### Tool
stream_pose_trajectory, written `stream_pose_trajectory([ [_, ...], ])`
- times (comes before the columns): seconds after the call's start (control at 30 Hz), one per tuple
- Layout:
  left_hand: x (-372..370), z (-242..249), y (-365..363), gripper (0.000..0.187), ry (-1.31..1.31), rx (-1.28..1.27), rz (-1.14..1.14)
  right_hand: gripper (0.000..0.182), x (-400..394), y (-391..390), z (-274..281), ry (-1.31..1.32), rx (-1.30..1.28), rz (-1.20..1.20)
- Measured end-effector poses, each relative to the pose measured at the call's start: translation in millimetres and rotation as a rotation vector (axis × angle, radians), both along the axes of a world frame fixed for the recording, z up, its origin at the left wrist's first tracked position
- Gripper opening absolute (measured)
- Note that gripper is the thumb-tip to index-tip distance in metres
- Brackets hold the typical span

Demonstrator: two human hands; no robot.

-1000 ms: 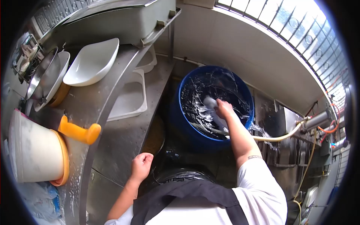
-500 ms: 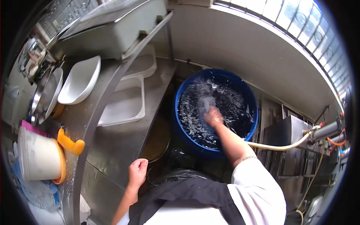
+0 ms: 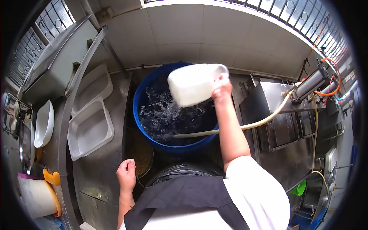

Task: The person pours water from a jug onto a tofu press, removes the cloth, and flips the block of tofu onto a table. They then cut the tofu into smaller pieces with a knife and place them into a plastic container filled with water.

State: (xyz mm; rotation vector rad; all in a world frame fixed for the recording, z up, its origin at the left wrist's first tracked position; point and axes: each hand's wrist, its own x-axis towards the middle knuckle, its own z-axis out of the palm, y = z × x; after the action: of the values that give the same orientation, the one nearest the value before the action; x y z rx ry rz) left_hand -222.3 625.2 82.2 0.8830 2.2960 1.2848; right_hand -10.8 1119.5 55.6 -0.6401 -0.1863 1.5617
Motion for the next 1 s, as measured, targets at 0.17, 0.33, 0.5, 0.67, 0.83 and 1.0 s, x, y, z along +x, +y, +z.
stream_pose_trajectory([
  [0.17, 5.3, -13.2, -9.2, 0.027, -0.017, -0.040, 0.022, 0.039, 56.4, 14.8, 28.0, -0.068, -0.003, 0.077],
  [0.33, 17.9, -15.2, -12.2, 0.026, -0.072, -0.037, 0.070, 0.014, 26.3, -23.8, 16.4, -0.125, 0.088, 0.258],
  [0.5, 17.5, -19.9, -13.7, 0.027, 0.001, -0.013, 0.075, 0.030, -21.9, -63.9, 13.0, -1.217, 0.686, 0.305],
  [0.67, 25.5, -24.1, -20.6, 0.027, 0.013, -0.018, 0.099, 0.040, -76.1, -98.5, 9.4, -1.879, 0.787, 0.651],
  [0.83, 53.1, -7.5, -25.3, 0.025, -0.090, -0.092, 0.202, 0.040, -107.4, -85.3, -67.3, -1.909, 0.841, 0.757],
  [1.0, 79.5, -3.1, -40.9, 0.023, -0.193, 0.030, 0.338, 0.042, -108.5, -69.0, -106.2, -1.775, 0.824, 0.951],
])
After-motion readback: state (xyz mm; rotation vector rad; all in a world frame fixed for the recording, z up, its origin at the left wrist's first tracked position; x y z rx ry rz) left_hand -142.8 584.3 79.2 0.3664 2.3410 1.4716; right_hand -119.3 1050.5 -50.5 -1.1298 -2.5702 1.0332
